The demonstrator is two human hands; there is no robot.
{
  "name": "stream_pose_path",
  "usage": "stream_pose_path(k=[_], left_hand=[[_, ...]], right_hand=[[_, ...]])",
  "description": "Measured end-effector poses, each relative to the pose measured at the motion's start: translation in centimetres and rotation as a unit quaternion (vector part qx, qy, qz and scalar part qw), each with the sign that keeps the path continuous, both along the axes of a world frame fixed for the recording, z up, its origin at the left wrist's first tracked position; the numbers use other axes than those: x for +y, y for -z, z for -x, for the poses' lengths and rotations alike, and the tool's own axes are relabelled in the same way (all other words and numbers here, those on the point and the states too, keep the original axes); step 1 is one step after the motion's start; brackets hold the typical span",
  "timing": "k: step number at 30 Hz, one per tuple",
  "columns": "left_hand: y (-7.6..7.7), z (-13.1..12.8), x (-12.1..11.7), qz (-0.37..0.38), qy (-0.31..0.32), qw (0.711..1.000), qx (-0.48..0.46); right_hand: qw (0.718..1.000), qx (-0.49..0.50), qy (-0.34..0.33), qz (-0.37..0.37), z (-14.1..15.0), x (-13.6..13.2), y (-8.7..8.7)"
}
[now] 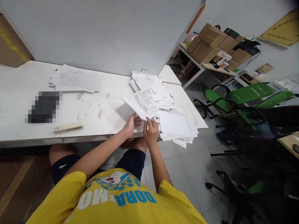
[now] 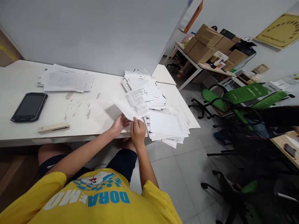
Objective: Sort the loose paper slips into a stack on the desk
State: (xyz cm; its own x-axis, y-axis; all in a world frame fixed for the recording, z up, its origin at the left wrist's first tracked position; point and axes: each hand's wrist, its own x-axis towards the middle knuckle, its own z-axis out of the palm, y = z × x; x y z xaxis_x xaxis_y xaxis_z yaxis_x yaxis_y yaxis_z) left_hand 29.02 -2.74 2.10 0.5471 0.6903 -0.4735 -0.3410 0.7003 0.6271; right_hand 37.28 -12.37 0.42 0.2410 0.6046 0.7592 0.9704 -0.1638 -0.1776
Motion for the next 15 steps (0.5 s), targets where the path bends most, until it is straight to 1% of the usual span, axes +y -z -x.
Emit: stream_pose_path(k=[2,5,7,9,11,13,14,15], left_hand=[[0.3,-0.7,0.6,-0.006,0.007,1.0,-0.003],[0.4,-1.3,1.6,-0.026,0.028,0.999,-0.027],[0.0,-1.3,2.1,-0.053,0.036,0.996,-0.063],[-0.6,-1.3,2.4,-0.076,0.048,0.991,-0.102],[-1.4,-1.7,2.7,-0.1,0.074,0.983,-0.132],[-2.0,-2.7,3.2,-0.139,0.087,0.978,-0.131],[-2.1,-3.2,3.7,-0.173,0.071,0.977,-0.097],[-2.1,-3.7,4.3,-0.213,0.039,0.975,-0.042]], right_hand=[[1.0,-0.016,-0.004,-0.019,-0.2,0.0,0.8],[0.997,-0.062,-0.042,-0.003,-0.3,-0.4,2.0],[0.994,-0.082,-0.065,-0.002,-0.1,-1.0,2.6],[0.996,-0.069,-0.06,0.005,0.2,-1.5,2.7],[0.998,-0.028,-0.041,0.036,0.1,-1.5,2.2],[0.996,0.021,-0.027,0.077,-0.6,-0.7,1.0],[0.995,0.043,-0.023,0.091,-1.1,0.0,0.3],[0.993,0.062,-0.023,0.1,-1.7,0.8,-0.3]])
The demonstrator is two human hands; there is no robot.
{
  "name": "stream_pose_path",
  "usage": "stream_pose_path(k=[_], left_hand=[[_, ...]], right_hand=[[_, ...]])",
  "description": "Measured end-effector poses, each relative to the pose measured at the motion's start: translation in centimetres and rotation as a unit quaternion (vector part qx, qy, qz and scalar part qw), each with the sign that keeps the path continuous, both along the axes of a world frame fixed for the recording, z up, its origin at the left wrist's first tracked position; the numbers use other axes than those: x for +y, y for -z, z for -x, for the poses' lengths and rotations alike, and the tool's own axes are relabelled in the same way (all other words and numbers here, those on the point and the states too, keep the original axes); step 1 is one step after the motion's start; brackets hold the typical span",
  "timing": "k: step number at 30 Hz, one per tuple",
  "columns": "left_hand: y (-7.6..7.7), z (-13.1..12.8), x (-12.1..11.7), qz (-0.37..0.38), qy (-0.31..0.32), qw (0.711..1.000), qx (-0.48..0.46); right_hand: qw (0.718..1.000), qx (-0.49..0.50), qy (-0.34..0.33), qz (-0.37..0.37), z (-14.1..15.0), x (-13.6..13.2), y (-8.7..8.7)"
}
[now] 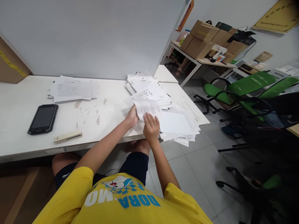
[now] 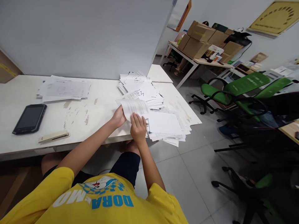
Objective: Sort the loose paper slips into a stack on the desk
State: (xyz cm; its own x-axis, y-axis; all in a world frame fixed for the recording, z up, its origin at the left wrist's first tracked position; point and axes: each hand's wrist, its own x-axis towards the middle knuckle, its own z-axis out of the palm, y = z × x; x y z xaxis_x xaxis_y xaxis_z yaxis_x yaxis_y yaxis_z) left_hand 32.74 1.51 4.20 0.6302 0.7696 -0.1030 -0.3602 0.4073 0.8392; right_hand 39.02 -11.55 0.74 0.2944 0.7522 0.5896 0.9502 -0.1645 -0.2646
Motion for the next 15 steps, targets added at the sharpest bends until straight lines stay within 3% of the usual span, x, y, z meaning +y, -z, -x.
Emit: stream_pose_path(k=[3,5,6,8,10,15], left_hand=[[0.8,-0.4,2.8,-0.104,-0.158,0.972,0.141],[1.7,0.3,5.2,-0.152,-0.197,0.95,0.189],[2.2,0.8,6.5,-0.192,-0.193,0.937,0.216],[2.9,1.7,8.9,-0.322,-0.142,0.881,0.317],[3.4,2.0,10.7,-0.395,-0.092,0.831,0.38],[3.3,0.3,11.8,-0.445,-0.04,0.811,0.378]], right_hand=[[0.998,0.048,-0.009,0.027,-1.8,2.5,-0.8],[0.994,0.089,-0.011,0.054,-2.3,3.4,-0.2],[0.992,0.111,-0.004,0.065,-2.2,3.5,0.3],[0.986,0.146,0.015,0.075,-1.8,3.4,1.4],[0.984,0.16,0.024,0.078,-1.1,3.0,2.2],[0.981,0.167,0.027,0.091,0.7,1.9,2.5]])
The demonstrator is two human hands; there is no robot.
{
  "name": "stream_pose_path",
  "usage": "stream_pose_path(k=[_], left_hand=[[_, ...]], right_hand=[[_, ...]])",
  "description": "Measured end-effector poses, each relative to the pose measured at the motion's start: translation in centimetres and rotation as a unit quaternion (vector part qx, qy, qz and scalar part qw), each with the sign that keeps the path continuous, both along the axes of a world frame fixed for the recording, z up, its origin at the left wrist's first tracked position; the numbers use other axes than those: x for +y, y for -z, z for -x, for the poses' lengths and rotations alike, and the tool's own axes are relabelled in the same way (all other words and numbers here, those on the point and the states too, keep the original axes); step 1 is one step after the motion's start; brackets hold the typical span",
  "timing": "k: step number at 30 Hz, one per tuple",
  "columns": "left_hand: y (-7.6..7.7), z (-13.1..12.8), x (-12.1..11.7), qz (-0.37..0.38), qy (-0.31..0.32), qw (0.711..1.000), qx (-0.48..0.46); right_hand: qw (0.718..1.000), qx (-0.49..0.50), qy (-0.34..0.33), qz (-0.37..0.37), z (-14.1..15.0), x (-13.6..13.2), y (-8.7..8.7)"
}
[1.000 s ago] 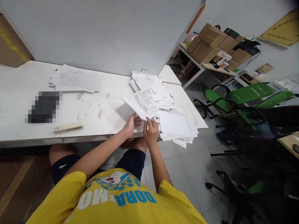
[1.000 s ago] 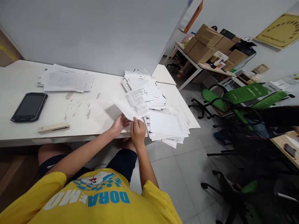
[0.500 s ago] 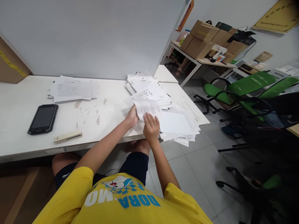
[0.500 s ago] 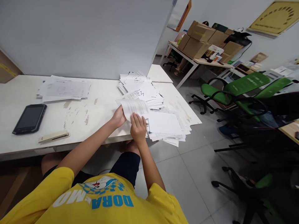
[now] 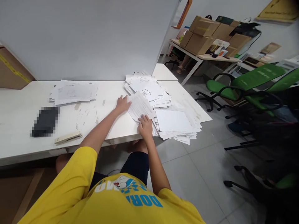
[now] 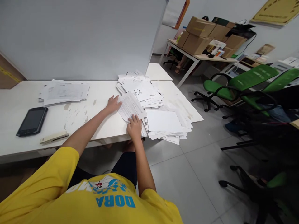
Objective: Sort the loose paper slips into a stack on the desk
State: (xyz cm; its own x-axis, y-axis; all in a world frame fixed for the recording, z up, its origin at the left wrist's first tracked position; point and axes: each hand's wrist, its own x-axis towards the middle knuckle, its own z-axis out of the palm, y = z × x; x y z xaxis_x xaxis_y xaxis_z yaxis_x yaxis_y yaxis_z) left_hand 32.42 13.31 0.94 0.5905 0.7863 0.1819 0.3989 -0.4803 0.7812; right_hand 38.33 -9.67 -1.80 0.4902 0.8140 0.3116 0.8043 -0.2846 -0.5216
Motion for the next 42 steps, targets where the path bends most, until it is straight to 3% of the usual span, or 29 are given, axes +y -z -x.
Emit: stream_pose_path(k=[4,7,10,13,19,21,24,27,30,34,40,42], left_hand=[[-0.2,-0.7,-1.3,-0.013,0.022,1.0,-0.014],[-0.1,0.7,-2.5,-0.006,0.003,0.999,-0.039],[0.2,3.7,-4.4,0.055,-0.034,0.992,-0.111],[0.5,7.2,-7.2,0.094,-0.061,0.976,-0.186],[0.2,13.3,-12.5,0.05,-0.156,0.974,-0.156],[-0.3,15.0,-13.3,0.051,-0.142,0.982,-0.117],[-1.0,17.0,-13.3,0.06,-0.075,0.995,-0.025],[-1.2,18.2,-12.5,0.099,-0.038,0.994,-0.019],[-0.9,18.5,-11.8,0.136,-0.055,0.988,-0.045],[-0.3,18.5,-11.7,0.106,-0.093,0.99,-0.018],[0.3,19.0,-12.3,0.044,-0.085,0.995,-0.004],[0.6,19.5,-12.6,0.055,-0.061,0.996,-0.037]], right_hand=[[0.999,0.016,-0.01,-0.035,0.4,-0.9,0.1],[0.993,0.061,-0.005,-0.097,0.0,-1.4,0.5],[0.986,0.1,0.032,-0.132,-0.1,-1.7,1.1],[0.988,0.085,0.051,-0.117,0.7,-2.0,1.7],[0.989,0.029,0.131,-0.066,3.0,-2.7,2.4],[0.99,0.014,0.133,-0.053,3.3,-2.9,2.3],[0.992,0.003,0.118,-0.04,3.4,-2.9,2.1],[0.995,-0.002,0.092,-0.028,3.2,-3.1,2.1],[0.998,-0.017,0.056,-0.018,2.8,-3.8,2.3],[0.999,-0.028,0.025,-0.008,2.2,-4.7,2.5],[1.0,-0.011,0.025,0.001,1.6,-4.7,2.6],[1.0,0.003,0.029,-0.003,1.7,-4.5,2.4]])
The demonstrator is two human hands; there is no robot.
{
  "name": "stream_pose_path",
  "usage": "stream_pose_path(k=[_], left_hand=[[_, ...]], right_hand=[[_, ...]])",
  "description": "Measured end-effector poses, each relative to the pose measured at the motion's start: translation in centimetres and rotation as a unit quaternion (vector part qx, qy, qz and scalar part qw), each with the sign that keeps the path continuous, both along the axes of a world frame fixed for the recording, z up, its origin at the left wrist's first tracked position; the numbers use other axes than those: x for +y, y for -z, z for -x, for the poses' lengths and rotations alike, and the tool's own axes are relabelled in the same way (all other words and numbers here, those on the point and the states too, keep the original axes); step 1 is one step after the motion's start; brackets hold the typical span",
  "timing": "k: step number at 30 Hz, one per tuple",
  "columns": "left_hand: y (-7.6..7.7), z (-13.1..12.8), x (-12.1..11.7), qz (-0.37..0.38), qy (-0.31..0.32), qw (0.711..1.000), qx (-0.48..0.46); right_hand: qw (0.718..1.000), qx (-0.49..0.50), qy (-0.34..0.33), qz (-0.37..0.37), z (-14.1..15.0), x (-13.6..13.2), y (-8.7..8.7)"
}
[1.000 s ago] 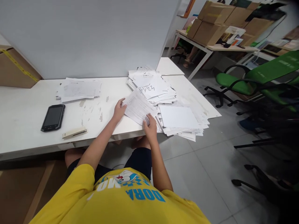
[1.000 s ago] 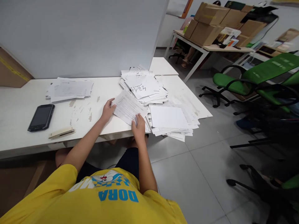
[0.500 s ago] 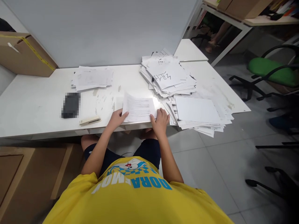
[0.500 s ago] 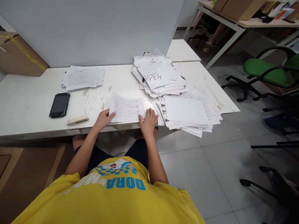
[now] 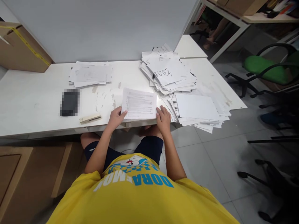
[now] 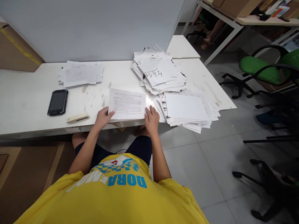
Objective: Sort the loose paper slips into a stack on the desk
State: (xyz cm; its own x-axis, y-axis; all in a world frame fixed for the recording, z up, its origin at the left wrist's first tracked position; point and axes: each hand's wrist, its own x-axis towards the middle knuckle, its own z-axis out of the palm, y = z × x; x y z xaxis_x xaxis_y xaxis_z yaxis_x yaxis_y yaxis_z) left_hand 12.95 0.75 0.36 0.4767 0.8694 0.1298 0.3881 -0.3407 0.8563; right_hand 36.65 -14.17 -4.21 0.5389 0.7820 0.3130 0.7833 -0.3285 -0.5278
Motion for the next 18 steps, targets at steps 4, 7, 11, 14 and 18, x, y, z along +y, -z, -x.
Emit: stream_pose_path(k=[4,7,11,14,18], left_hand=[[0.0,1.2,-0.5,0.095,0.067,0.989,-0.095],[-0.3,2.2,-0.9,0.121,0.071,0.981,-0.135],[-0.3,3.9,-1.6,0.112,-0.001,0.98,-0.163],[-0.1,5.4,-2.7,0.121,-0.092,0.969,-0.193],[0.5,7.2,-5.1,0.188,-0.146,0.946,-0.22]], right_hand=[[0.998,0.062,0.023,-0.001,0.3,0.8,-1.4],[0.979,0.199,-0.036,-0.01,0.6,1.5,-3.3],[0.898,0.425,-0.11,-0.027,1.6,2.2,-5.8],[0.862,0.496,-0.104,-0.02,2.9,2.3,-6.5],[0.849,0.521,-0.086,-0.002,4.7,1.8,-5.9]])
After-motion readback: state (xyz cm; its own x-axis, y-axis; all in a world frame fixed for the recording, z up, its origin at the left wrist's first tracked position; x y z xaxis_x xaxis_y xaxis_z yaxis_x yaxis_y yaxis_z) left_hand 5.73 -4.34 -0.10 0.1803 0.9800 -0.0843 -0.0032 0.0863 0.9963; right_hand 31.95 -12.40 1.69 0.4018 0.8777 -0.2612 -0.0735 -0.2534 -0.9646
